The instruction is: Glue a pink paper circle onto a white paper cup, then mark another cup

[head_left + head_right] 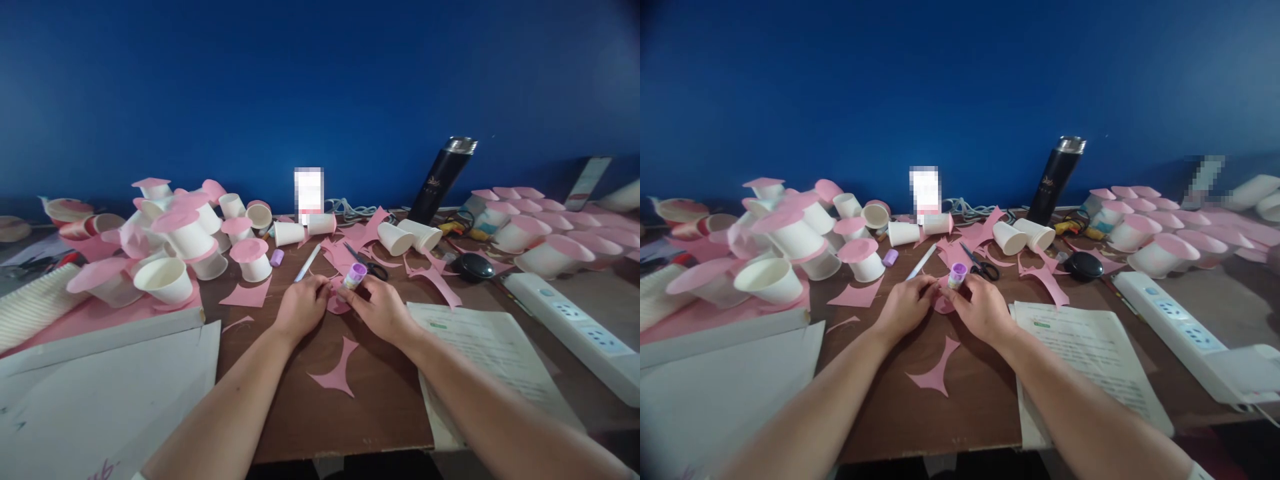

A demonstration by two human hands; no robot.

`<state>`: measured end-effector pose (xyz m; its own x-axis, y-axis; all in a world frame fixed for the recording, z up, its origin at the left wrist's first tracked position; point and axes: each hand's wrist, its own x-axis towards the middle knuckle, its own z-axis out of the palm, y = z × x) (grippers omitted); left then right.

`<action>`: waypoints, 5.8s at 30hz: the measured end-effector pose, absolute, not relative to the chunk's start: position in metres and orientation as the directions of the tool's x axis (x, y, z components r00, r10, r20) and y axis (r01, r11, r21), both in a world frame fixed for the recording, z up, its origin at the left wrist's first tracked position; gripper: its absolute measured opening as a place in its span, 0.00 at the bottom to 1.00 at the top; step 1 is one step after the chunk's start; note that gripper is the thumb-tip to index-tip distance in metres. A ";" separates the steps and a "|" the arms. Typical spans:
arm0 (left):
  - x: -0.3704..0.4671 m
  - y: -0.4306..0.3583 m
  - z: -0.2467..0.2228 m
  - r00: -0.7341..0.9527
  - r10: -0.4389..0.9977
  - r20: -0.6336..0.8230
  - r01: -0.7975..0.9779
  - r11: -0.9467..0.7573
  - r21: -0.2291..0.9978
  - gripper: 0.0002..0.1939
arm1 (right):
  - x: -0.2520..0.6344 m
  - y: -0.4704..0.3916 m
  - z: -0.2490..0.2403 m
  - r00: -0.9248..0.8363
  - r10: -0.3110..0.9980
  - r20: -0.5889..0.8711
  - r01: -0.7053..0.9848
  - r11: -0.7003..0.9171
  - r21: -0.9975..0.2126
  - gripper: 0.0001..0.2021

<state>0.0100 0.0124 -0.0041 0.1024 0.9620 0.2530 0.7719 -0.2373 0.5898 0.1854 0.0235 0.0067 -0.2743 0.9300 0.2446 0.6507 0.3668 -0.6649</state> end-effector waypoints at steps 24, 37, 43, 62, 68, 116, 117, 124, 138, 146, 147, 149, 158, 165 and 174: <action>0.010 0.012 0.000 0.114 0.967 0.227 0.784 -0.228 0.578 0.13 | 0.184 0.024 0.007 -0.379 0.905 0.194 0.780 0.425 -0.460 0.14; 0.009 0.012 -0.004 0.081 0.966 0.246 0.785 -0.214 0.581 0.11 | 0.196 0.018 0.020 -0.222 0.917 0.331 0.723 0.382 -0.576 0.16; 0.009 0.012 -0.001 0.096 0.972 0.217 0.788 -0.207 0.580 0.12 | 0.186 0.018 0.007 -0.371 0.899 0.234 0.775 0.439 -0.455 0.15; 0.009 0.012 -0.003 0.089 0.967 0.237 0.787 -0.215 0.579 0.12 | 0.185 0.020 0.009 -0.312 0.920 0.236 0.763 0.391 -0.516 0.14; 0.008 0.012 -0.003 0.098 0.970 0.222 0.799 -0.210 0.563 0.12 | 0.184 0.020 0.009 -0.359 0.918 0.167 0.850 0.395 -0.348 0.16; 0.007 0.013 -0.005 0.112 0.967 0.229 0.801 -0.224 0.555 0.13 | 0.194 0.018 0.019 -0.306 0.930 0.204 0.872 0.360 -0.332 0.17; 0.007 0.013 -0.004 0.110 0.970 0.218 0.802 -0.216 0.558 0.13 | 0.195 0.019 0.019 -0.297 0.926 0.234 0.851 0.368 -0.376 0.17; 0.008 0.012 -0.001 0.116 0.969 0.220 0.807 -0.221 0.547 0.12 | 0.186 0.022 0.008 -0.360 0.896 0.260 0.788 0.441 -0.429 0.14; 0.007 0.012 -0.002 0.122 0.968 0.219 0.804 -0.226 0.551 0.12 | 0.194 0.019 0.018 -0.287 0.926 0.244 0.808 0.371 -0.458 0.17; 0.009 0.010 0.001 0.111 0.971 0.214 0.803 -0.214 0.556 0.13 | 0.181 0.024 0.006 -0.390 0.897 0.210 0.789 0.443 -0.425 0.13; 0.009 0.010 0.001 0.110 0.971 0.213 0.802 -0.213 0.557 0.13 | 0.182 0.024 0.007 -0.382 0.902 0.203 0.803 0.432 -0.410 0.14; 0.009 0.010 0.000 0.112 0.971 0.212 0.803 -0.214 0.556 0.12 | 0.185 0.023 0.011 -0.366 0.912 0.183 0.830 0.409 -0.379 0.15; 0.008 0.012 -0.002 0.114 0.971 0.211 0.809 -0.214 0.547 0.12 | 0.199 0.020 0.021 -0.309 0.922 0.233 0.792 0.385 -0.474 0.15; 0.009 0.011 -0.001 0.122 0.965 0.231 0.803 -0.233 0.549 0.12 | 0.188 0.018 0.018 -0.400 0.903 0.156 0.801 0.427 -0.419 0.12; 0.008 0.012 -0.001 0.118 0.967 0.226 0.807 -0.227 0.545 0.12 | 0.201 0.023 0.021 -0.303 0.925 0.231 0.779 0.380 -0.499 0.15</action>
<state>0.0081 0.0124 -0.0015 0.1185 0.9668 0.2264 0.8069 -0.2266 0.5455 0.2007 0.0231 0.0206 -0.3028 0.9247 0.2309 0.7792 0.3797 -0.4987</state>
